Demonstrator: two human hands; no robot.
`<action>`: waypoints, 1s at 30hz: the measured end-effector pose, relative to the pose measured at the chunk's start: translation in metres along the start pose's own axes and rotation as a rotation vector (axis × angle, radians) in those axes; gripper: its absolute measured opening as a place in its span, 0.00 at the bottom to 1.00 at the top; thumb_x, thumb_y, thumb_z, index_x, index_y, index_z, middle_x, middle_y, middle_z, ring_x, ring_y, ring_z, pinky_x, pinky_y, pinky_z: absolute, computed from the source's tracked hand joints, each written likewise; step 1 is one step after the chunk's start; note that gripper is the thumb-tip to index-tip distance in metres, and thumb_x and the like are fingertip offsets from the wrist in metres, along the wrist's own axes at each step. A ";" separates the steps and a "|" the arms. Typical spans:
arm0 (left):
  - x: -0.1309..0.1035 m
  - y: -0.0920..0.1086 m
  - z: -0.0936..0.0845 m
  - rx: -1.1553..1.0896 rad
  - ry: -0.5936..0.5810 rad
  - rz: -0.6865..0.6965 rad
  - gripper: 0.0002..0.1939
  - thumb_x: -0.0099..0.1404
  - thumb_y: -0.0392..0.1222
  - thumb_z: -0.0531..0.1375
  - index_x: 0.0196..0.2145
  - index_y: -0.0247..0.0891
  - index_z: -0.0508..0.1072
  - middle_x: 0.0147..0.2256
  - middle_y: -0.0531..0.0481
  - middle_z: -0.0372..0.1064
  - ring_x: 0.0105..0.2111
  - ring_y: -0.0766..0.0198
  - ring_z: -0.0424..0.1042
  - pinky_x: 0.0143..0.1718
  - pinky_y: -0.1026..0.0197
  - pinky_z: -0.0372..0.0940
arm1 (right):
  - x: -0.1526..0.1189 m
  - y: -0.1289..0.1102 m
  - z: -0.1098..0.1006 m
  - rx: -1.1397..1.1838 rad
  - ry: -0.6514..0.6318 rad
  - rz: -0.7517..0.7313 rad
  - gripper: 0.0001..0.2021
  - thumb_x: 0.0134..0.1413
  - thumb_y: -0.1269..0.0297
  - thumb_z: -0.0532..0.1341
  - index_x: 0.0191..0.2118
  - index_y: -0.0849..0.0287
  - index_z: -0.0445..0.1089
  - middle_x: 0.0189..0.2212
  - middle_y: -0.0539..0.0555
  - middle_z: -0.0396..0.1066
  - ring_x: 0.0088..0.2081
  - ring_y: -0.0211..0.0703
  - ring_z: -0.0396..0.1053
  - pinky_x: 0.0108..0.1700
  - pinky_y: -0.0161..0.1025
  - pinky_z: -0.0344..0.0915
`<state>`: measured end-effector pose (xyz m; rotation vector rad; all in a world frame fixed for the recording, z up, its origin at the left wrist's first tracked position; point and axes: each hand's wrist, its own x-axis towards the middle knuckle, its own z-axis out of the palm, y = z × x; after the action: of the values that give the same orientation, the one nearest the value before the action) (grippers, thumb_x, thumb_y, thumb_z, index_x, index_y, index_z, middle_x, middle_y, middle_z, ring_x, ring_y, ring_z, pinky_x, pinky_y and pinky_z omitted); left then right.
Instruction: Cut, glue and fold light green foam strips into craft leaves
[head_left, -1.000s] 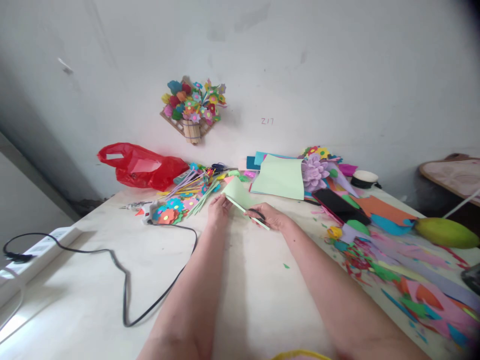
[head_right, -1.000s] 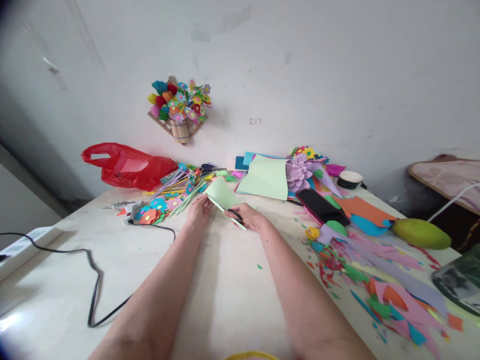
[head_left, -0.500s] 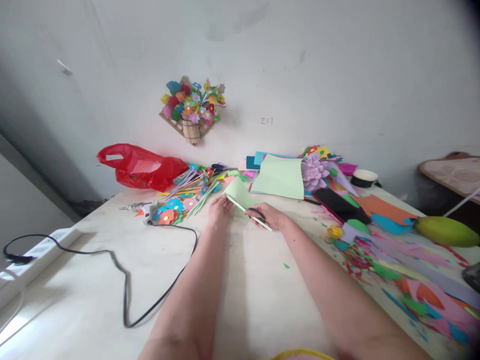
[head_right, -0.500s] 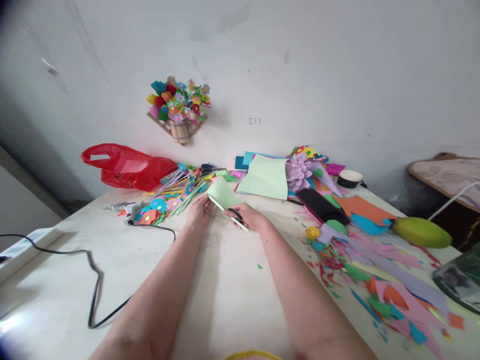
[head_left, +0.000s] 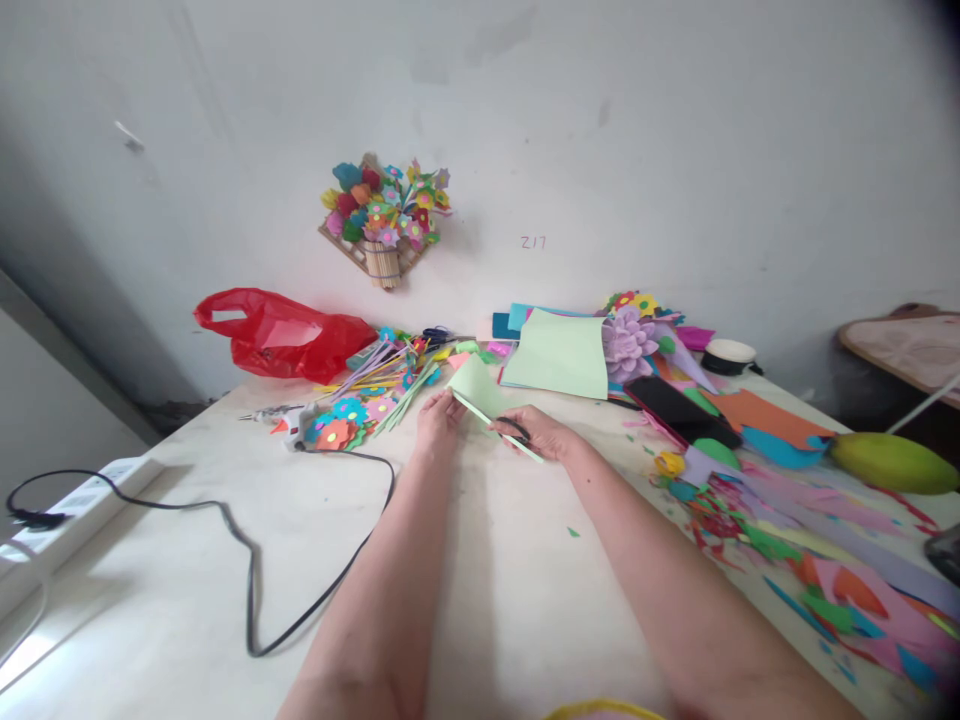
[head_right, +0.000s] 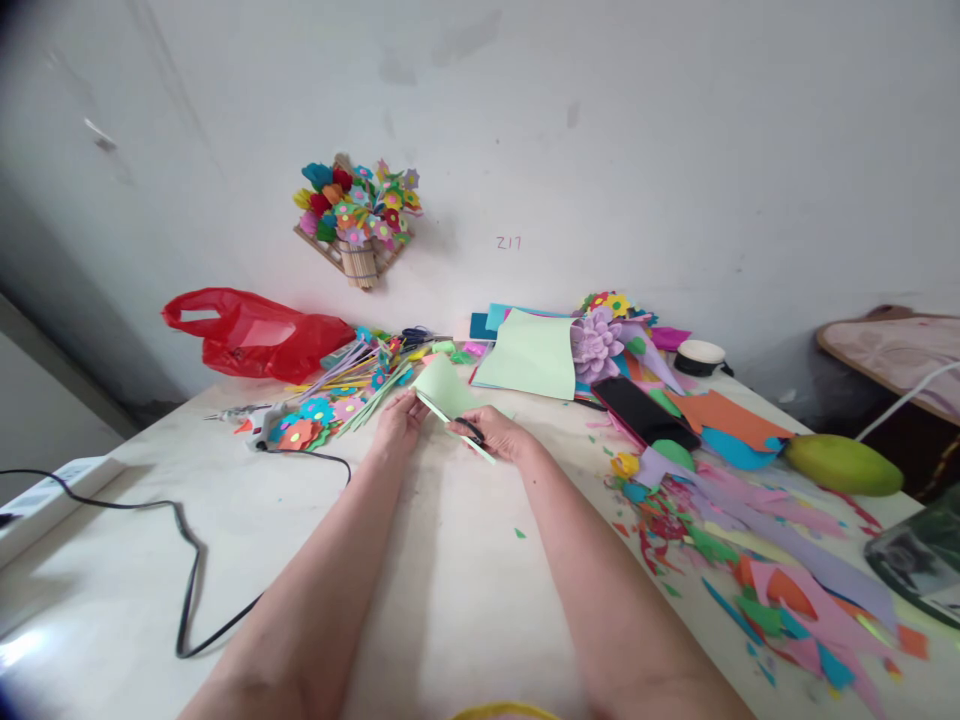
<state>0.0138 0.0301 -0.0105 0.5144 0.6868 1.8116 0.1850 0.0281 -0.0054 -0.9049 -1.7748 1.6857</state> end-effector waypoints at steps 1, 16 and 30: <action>0.000 0.000 0.000 0.000 -0.003 0.000 0.04 0.48 0.30 0.61 0.22 0.34 0.67 0.22 0.53 0.68 0.25 0.69 0.69 0.35 0.61 0.65 | 0.001 0.001 0.000 0.003 0.000 -0.002 0.16 0.39 0.53 0.62 0.25 0.62 0.63 0.12 0.43 0.56 0.12 0.27 0.49 0.14 0.29 0.42; 0.002 0.000 -0.001 0.009 0.010 0.005 0.05 0.47 0.29 0.60 0.21 0.34 0.66 0.22 0.53 0.67 0.24 0.69 0.69 0.34 0.62 0.65 | 0.000 0.001 0.000 0.027 0.018 0.009 0.16 0.37 0.54 0.63 0.26 0.63 0.64 0.13 0.43 0.57 0.14 0.27 0.50 0.16 0.29 0.44; 0.000 0.001 0.001 0.015 0.008 -0.001 0.05 0.48 0.28 0.59 0.20 0.33 0.66 0.21 0.52 0.67 0.23 0.69 0.68 0.34 0.62 0.65 | 0.000 0.000 0.002 0.034 -0.001 -0.007 0.17 0.38 0.52 0.63 0.25 0.63 0.63 0.13 0.43 0.56 0.13 0.27 0.50 0.15 0.29 0.43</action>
<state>0.0139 0.0298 -0.0094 0.5169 0.7067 1.8092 0.1837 0.0272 -0.0050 -0.8816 -1.7432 1.7070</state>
